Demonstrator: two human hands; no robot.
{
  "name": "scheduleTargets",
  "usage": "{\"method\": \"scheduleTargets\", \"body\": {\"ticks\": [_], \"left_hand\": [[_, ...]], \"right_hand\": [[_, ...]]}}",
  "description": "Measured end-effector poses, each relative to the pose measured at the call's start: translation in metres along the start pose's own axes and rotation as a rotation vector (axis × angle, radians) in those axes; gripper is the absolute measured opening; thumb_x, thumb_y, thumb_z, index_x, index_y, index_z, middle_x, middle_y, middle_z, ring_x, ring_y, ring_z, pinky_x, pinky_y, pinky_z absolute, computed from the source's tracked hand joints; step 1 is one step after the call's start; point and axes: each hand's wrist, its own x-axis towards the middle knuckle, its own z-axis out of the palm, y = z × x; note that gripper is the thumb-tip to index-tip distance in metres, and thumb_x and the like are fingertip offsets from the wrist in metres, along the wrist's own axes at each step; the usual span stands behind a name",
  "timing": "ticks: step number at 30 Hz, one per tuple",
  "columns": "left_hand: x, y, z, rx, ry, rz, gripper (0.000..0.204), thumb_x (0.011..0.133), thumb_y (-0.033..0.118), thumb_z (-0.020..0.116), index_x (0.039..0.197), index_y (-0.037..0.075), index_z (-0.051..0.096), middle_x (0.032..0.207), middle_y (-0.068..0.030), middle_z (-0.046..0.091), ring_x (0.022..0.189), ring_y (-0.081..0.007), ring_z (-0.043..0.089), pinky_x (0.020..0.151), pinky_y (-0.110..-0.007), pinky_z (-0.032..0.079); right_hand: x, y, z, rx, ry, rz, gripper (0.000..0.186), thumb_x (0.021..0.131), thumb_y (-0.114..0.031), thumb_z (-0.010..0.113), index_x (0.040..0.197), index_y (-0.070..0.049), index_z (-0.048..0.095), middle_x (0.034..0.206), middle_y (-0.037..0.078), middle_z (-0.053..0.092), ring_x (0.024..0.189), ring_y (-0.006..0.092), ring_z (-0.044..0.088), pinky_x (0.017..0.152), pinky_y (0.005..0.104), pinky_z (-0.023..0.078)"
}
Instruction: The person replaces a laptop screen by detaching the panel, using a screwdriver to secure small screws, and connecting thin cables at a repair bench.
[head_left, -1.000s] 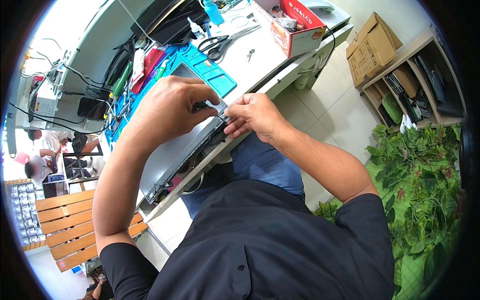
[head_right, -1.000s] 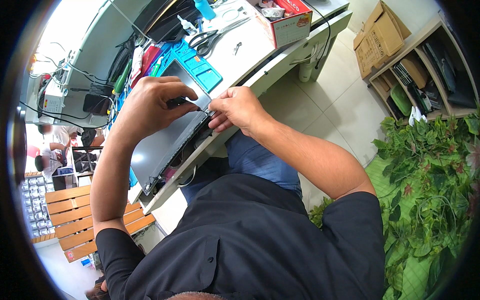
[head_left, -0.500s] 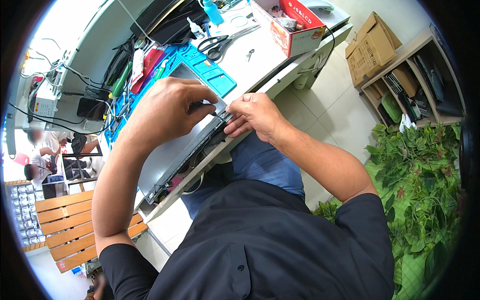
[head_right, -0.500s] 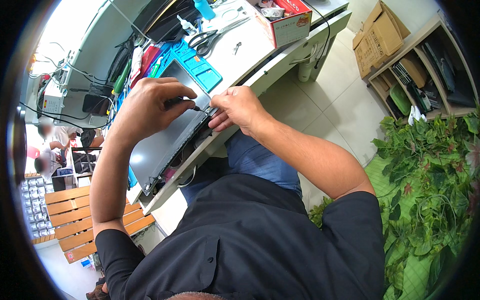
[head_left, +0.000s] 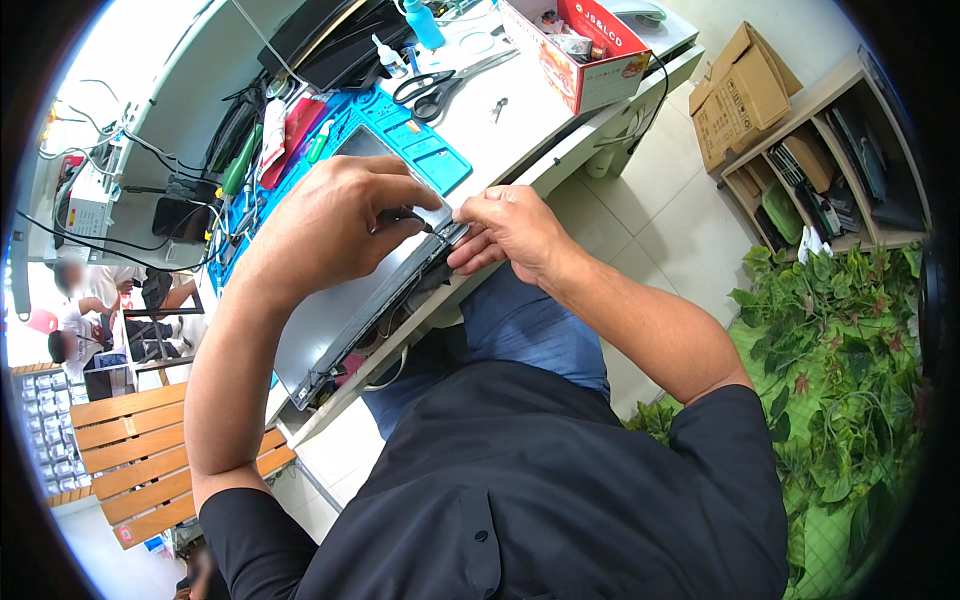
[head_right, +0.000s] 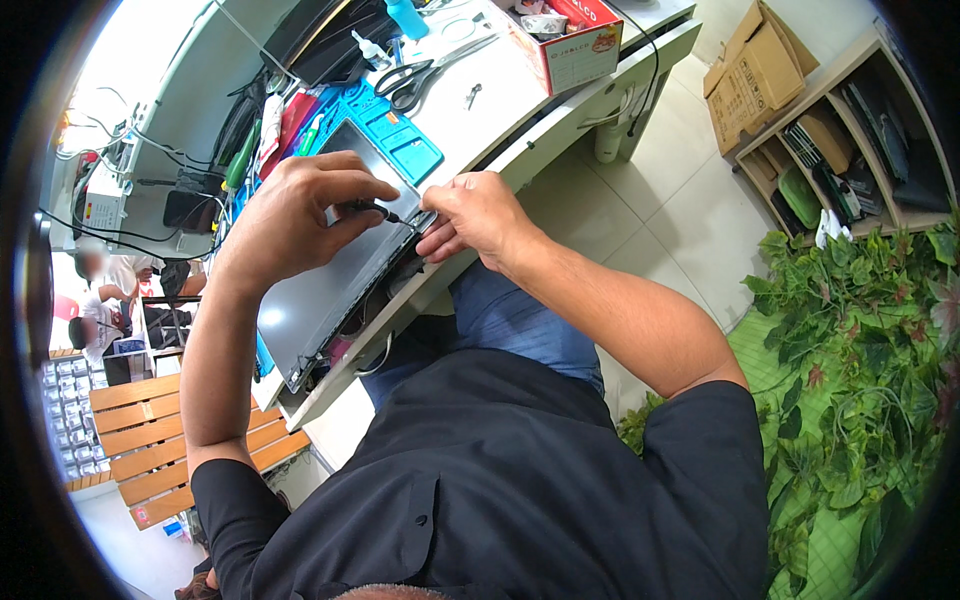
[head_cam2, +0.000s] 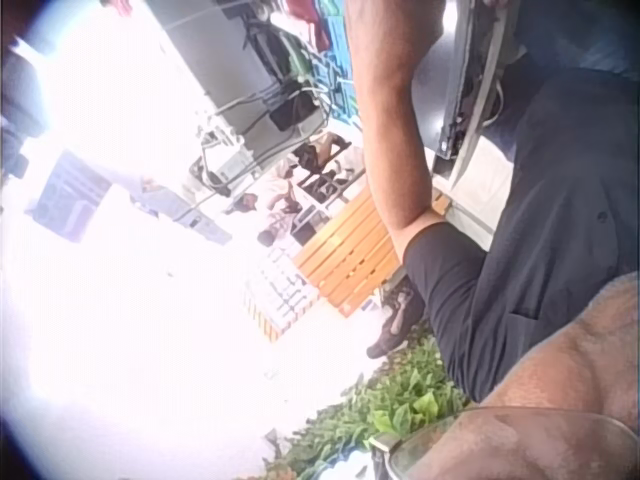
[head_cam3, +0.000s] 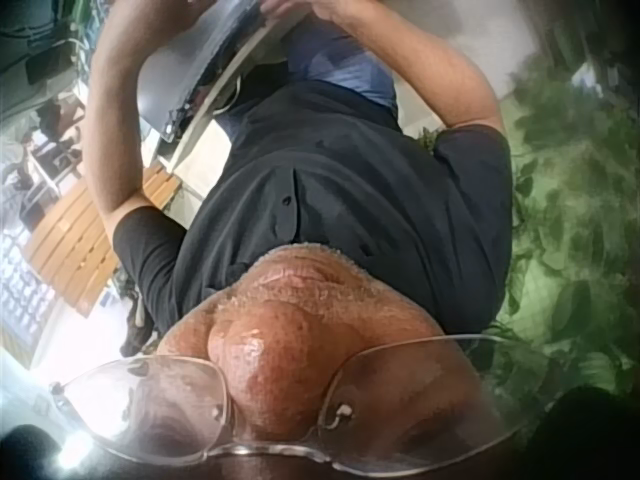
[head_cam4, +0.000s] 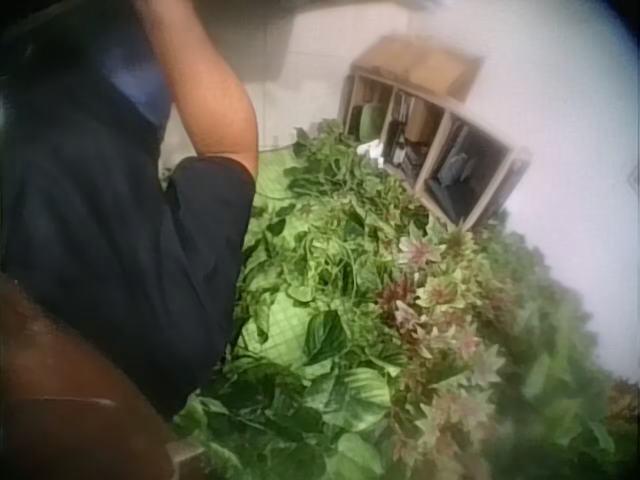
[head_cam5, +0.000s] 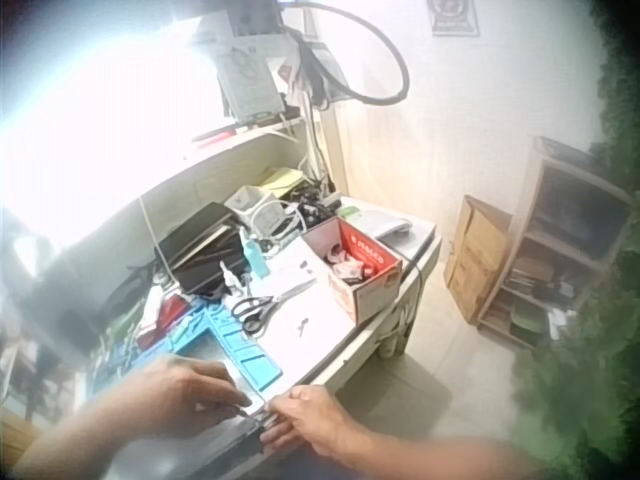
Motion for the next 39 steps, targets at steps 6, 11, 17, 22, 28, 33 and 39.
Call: {"method": "scheduleTargets", "body": {"ticks": [6, 11, 17, 22, 28, 33, 39], "left_hand": [[-0.002, -0.001, 0.004, -0.007, 0.017, -0.014, 0.021, 0.088, 0.005, 0.081, 0.107, 0.012, 0.083, 0.088, -0.0061, 0.072, 0.078, -0.0243, 0.073, 0.066, -0.036, 0.058], [0.0, -0.004, 0.004, -0.081, -0.023, 0.045, 0.024, 0.086, 0.002, 0.081, 0.108, 0.011, 0.082, 0.093, -0.0073, 0.072, 0.082, -0.0245, 0.074, 0.07, -0.037, 0.059], [0.0, -0.006, 0.002, -0.047, -0.017, 0.029, 0.025, 0.085, 0.003, 0.083, 0.108, 0.01, 0.081, 0.096, -0.0077, 0.073, 0.085, -0.024, 0.074, 0.075, -0.037, 0.061], [0.001, 0.007, 0.001, -0.033, -0.048, -0.289, 0.025, 0.084, 0.006, 0.084, 0.108, 0.011, 0.08, 0.097, -0.0084, 0.075, 0.087, -0.0233, 0.075, 0.078, -0.035, 0.061], [-0.001, 0.0, 0.007, -0.013, 0.054, -0.037, 0.025, 0.086, 0.012, 0.085, 0.11, 0.011, 0.079, 0.095, -0.008, 0.076, 0.082, -0.0225, 0.075, 0.073, -0.035, 0.061], [0.0, 0.009, 0.002, 0.011, -0.01, -0.155, 0.028, 0.086, 0.011, 0.085, 0.113, 0.011, 0.078, 0.095, -0.0075, 0.075, 0.082, -0.0231, 0.075, 0.072, -0.035, 0.06], [0.002, 0.004, 0.004, 0.019, -0.005, -0.154, 0.026, 0.087, 0.013, 0.085, 0.111, 0.011, 0.077, 0.098, -0.0069, 0.075, 0.082, -0.0227, 0.075, 0.069, -0.034, 0.06]], "right_hand": [[0.001, 0.001, -0.001, 0.021, -0.003, 0.001, 0.033, 0.094, -0.019, 0.069, 0.102, 0.013, 0.064, 0.09, 0.022, 0.066, 0.073, 0.0325, 0.078, 0.062, 0.0385, 0.067], [0.001, 0.002, -0.001, 0.028, -0.006, -0.002, 0.034, 0.094, -0.02, 0.068, 0.102, 0.013, 0.064, 0.091, 0.022, 0.067, 0.073, 0.0324, 0.078, 0.062, 0.0383, 0.067], [0.001, 0.001, -0.001, 0.028, -0.001, 0.004, 0.033, 0.094, -0.02, 0.068, 0.102, 0.012, 0.063, 0.092, 0.022, 0.067, 0.073, 0.0324, 0.078, 0.063, 0.0384, 0.067], [0.001, 0.002, -0.001, 0.036, -0.001, -0.008, 0.033, 0.095, -0.02, 0.067, 0.102, 0.012, 0.063, 0.091, 0.022, 0.067, 0.072, 0.0324, 0.078, 0.062, 0.039, 0.067], [0.001, 0.003, -0.001, 0.038, -0.001, -0.006, 0.031, 0.095, -0.02, 0.066, 0.1, 0.011, 0.063, 0.087, 0.021, 0.067, 0.071, 0.0322, 0.078, 0.061, 0.0386, 0.068], [0.002, 0.003, -0.002, 0.043, 0.005, -0.011, 0.03, 0.096, -0.019, 0.065, 0.1, 0.011, 0.063, 0.089, 0.021, 0.067, 0.071, 0.0323, 0.078, 0.061, 0.0385, 0.068], [0.002, 0.004, -0.002, 0.044, -0.001, -0.007, 0.03, 0.097, -0.019, 0.064, 0.1, 0.011, 0.063, 0.089, 0.022, 0.068, 0.071, 0.0324, 0.078, 0.061, 0.0388, 0.068]]}}
